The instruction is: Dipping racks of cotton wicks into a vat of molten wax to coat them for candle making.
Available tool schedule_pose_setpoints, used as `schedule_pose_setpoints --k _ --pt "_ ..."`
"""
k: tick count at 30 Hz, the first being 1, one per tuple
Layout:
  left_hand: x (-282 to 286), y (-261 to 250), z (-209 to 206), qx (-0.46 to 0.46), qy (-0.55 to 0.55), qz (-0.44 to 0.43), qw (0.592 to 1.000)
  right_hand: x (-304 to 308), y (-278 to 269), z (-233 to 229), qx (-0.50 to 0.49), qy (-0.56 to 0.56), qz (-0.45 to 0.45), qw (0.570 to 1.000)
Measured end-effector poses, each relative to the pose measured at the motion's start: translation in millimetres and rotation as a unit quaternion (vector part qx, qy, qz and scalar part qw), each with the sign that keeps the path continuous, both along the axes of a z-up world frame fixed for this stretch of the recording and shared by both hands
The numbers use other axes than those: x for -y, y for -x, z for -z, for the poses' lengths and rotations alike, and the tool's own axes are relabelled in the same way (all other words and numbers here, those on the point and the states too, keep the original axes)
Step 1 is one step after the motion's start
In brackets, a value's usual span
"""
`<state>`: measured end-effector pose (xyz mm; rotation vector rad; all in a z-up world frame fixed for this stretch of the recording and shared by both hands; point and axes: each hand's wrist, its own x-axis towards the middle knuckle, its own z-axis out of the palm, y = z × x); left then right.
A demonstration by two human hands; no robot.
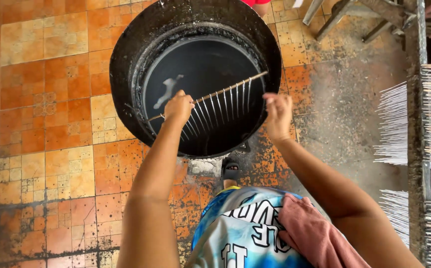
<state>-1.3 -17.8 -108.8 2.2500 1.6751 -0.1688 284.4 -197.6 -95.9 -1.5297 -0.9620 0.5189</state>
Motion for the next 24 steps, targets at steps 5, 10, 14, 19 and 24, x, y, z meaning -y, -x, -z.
schedule_pose_setpoints --k 5,10,14,19,24 --pt "-50 -1 108 0.018 0.021 -0.036 0.999 -12 41 6 0.179 0.089 -0.024 0.98" --pt "-75 4 163 0.059 0.026 -0.04 0.997 -17 52 12 0.397 0.157 -0.026 0.904" --pt "-88 8 184 0.087 0.026 -0.033 0.995 -18 52 13 0.434 0.174 -0.04 0.883" --pt "-99 8 210 0.098 0.058 -0.059 0.992 -19 56 8 0.44 0.187 -0.039 0.877" --pt "-99 2 205 0.084 0.091 -0.068 0.99 -19 55 9 0.446 0.185 -0.041 0.875"
